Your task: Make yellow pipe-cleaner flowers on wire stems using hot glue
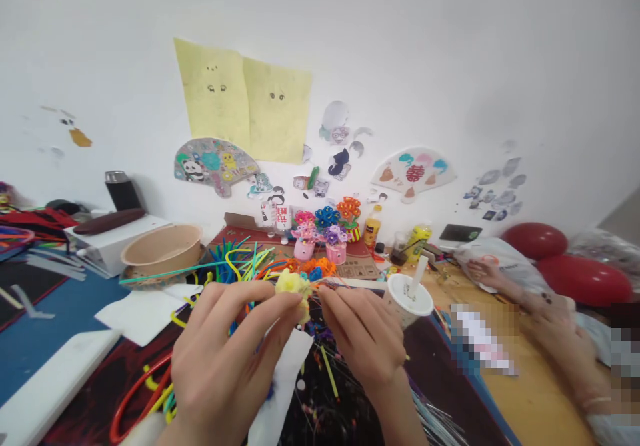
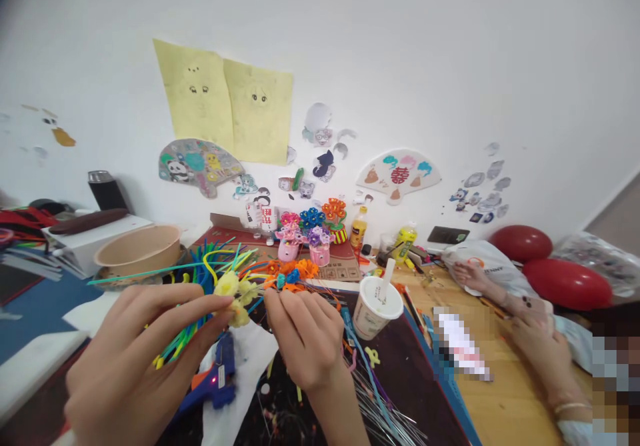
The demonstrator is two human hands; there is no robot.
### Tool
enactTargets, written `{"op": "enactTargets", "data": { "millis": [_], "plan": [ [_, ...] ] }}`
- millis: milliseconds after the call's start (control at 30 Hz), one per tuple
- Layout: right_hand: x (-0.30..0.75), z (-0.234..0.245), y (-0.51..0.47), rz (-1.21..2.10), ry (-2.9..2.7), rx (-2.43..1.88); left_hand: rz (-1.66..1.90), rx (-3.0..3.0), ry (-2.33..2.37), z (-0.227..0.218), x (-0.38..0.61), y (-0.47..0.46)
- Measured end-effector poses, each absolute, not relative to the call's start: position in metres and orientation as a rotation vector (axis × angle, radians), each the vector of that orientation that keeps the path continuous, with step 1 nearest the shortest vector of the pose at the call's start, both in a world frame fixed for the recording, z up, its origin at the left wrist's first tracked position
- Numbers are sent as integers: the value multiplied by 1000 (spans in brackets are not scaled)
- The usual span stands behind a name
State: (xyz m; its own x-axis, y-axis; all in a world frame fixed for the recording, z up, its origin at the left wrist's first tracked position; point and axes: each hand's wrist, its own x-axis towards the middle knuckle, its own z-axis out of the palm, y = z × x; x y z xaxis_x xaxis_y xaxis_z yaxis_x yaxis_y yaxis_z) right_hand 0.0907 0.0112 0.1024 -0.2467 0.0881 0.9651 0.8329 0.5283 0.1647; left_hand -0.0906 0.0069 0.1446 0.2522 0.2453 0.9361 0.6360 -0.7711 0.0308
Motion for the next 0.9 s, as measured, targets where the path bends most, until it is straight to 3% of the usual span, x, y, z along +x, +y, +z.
{"op": "enactTargets", "data": {
  "millis": [200, 400, 633, 900],
  "plan": [
    [88, 103, 9, -843, -1655, -788, -1537, -2202, -794, 145, -90, 4],
    [93, 100, 6, -702, -1596, -847, -1613, -2306, -1150, 131, -94, 9],
    [115, 95, 1, -600, -1557, -936, -1276, -2599, -1012, 92, -87, 25],
    [128, 87, 8, -757, -1765, -985, -1405, -2385, -896, 117, -73, 26]
  ]
}}
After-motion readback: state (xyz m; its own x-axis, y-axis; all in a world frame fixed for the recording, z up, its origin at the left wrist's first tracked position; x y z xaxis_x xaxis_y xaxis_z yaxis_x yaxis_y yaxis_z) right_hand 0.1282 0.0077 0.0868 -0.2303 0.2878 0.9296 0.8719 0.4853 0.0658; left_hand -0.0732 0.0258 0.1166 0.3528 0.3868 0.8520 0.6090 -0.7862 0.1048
